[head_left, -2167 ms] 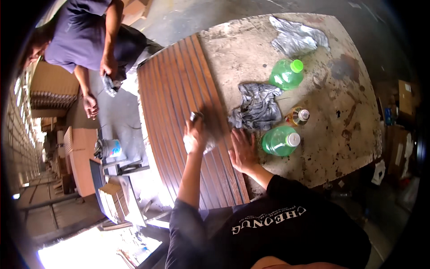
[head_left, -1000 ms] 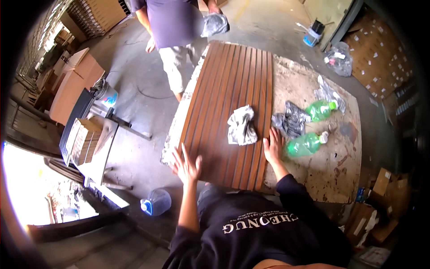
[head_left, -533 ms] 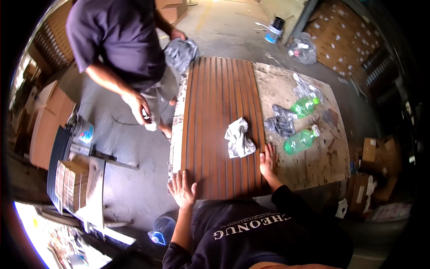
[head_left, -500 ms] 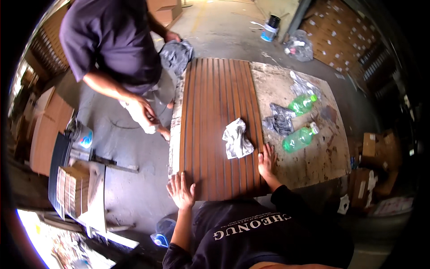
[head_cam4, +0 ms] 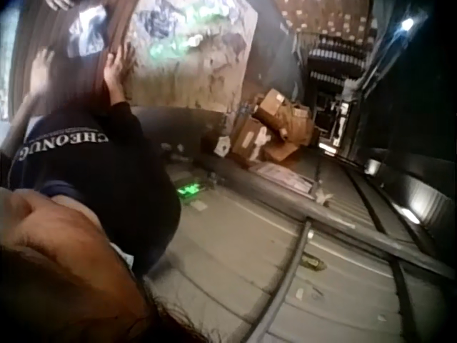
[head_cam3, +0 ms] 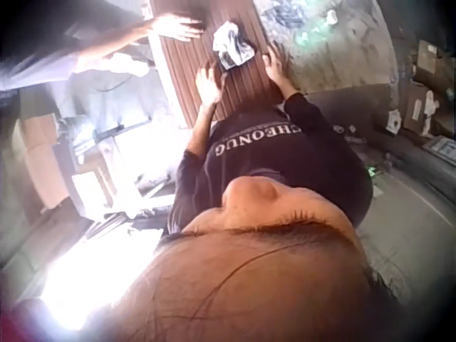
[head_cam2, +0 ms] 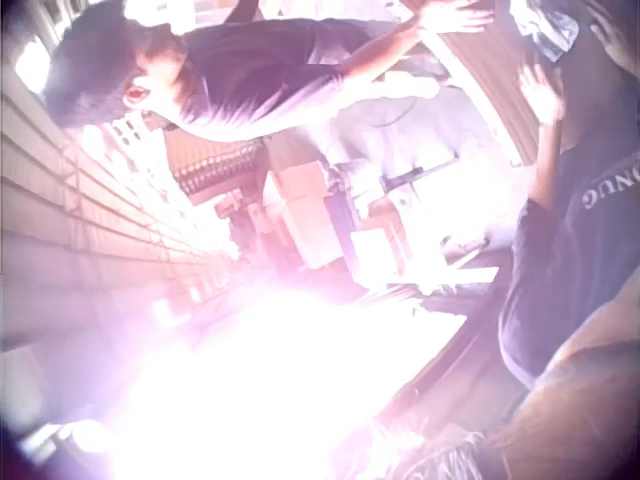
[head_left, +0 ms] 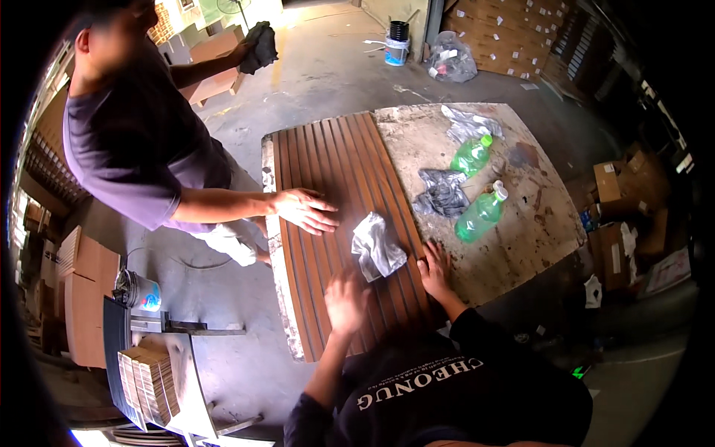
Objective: The person applies liquid from a green plastic bottle onto a cloth and wipes a slatted wooden panel on a workbench by hand.
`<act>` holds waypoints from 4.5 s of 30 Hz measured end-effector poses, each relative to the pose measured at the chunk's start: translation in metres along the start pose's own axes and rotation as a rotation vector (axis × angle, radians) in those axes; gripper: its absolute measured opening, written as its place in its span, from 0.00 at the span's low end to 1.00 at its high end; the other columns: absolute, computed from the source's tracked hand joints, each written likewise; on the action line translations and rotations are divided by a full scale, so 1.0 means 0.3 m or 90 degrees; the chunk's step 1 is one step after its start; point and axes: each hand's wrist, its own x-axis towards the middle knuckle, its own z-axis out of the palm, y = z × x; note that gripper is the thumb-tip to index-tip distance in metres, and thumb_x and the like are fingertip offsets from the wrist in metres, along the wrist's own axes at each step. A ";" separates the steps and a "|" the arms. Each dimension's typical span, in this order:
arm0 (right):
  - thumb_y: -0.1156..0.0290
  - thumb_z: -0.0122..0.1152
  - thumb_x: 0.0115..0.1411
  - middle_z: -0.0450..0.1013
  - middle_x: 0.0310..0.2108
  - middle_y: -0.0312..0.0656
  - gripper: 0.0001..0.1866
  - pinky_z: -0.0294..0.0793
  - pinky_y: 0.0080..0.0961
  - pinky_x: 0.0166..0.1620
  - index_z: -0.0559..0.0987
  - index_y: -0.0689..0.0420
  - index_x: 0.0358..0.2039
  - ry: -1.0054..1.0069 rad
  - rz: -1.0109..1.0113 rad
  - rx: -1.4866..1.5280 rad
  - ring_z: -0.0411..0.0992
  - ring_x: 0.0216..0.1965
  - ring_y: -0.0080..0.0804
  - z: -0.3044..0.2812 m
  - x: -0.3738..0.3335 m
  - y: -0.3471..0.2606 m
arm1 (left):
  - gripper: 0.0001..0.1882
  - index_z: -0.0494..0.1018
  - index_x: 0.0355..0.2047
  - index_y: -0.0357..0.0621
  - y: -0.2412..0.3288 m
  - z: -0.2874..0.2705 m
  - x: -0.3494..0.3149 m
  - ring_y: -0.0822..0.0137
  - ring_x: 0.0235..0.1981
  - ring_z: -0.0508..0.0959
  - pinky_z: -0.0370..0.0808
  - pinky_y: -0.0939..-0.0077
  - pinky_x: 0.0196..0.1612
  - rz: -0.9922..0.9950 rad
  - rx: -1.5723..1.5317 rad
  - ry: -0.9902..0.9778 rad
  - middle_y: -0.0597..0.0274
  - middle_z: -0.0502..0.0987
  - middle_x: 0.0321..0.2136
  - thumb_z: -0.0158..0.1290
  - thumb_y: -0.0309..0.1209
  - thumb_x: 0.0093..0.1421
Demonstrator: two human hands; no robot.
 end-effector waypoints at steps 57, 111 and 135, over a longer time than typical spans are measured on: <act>0.56 0.49 0.60 0.53 0.64 0.42 0.32 0.42 0.50 0.65 0.56 0.53 0.63 -0.124 -0.094 0.006 0.47 0.66 0.45 -0.040 0.264 0.024 | 0.26 0.64 0.58 0.65 0.003 0.177 0.049 0.46 0.57 0.58 0.51 0.44 0.57 -0.295 0.262 -0.031 0.53 0.62 0.56 0.50 0.44 0.57; 0.63 0.50 0.57 0.52 0.64 0.47 0.35 0.42 0.57 0.62 0.54 0.56 0.64 -0.182 -0.084 0.105 0.48 0.66 0.44 0.023 0.322 -0.007 | 0.08 0.68 0.39 0.55 -0.195 0.196 0.720 0.46 0.35 0.77 0.74 0.52 0.35 -0.220 0.346 -0.036 0.52 0.73 0.38 0.46 0.34 0.58; 0.76 0.56 0.57 0.70 0.47 0.50 0.19 0.67 0.33 0.52 0.68 0.64 0.49 -0.111 -0.172 0.543 0.70 0.48 0.42 -0.604 0.164 0.189 | 0.48 0.53 0.62 0.45 0.384 0.112 0.107 0.47 0.61 0.57 0.60 0.41 0.60 -0.230 -1.472 0.150 0.51 0.54 0.61 0.52 0.64 0.50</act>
